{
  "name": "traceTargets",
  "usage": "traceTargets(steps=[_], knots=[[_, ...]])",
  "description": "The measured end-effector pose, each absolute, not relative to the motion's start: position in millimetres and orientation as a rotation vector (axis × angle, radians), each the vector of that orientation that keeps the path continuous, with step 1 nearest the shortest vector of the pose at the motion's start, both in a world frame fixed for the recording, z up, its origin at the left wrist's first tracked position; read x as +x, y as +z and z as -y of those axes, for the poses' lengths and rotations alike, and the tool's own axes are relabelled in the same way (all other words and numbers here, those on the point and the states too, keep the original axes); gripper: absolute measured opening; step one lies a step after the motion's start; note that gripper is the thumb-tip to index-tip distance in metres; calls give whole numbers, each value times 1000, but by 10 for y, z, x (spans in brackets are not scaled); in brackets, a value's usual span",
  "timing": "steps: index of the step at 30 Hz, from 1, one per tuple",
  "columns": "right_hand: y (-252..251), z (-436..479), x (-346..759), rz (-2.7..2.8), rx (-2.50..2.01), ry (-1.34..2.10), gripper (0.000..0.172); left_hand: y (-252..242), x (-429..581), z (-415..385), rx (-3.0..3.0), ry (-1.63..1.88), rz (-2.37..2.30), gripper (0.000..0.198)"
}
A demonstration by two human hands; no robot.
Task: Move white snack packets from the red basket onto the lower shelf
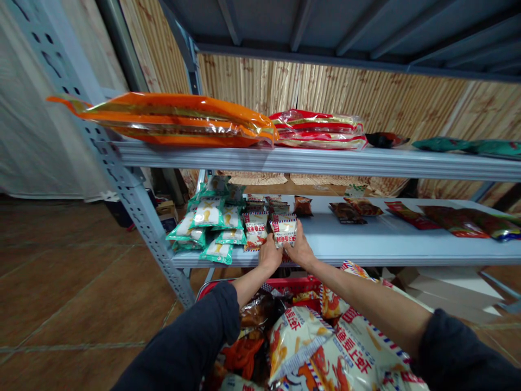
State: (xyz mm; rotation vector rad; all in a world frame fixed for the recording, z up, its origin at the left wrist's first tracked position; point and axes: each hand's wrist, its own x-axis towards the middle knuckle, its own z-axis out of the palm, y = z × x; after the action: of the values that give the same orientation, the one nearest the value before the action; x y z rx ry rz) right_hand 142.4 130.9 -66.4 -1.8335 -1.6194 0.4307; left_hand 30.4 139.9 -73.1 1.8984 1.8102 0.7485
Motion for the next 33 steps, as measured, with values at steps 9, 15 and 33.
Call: traceTargets(steps=[9, 15, 33], knots=[[-687, -1315, 1398, 1626, -1884, 467, 77, -782, 366, -1409, 1883, 760, -1794, 38], [-753, -1448, 1444, 1620, -1836, 471, 76, -778, 394, -1482, 1860, 779, -1804, 34], [-802, -1458, 1422, 1580, -1743, 408, 69, -756, 419, -1455, 1920, 805, -1815, 44]])
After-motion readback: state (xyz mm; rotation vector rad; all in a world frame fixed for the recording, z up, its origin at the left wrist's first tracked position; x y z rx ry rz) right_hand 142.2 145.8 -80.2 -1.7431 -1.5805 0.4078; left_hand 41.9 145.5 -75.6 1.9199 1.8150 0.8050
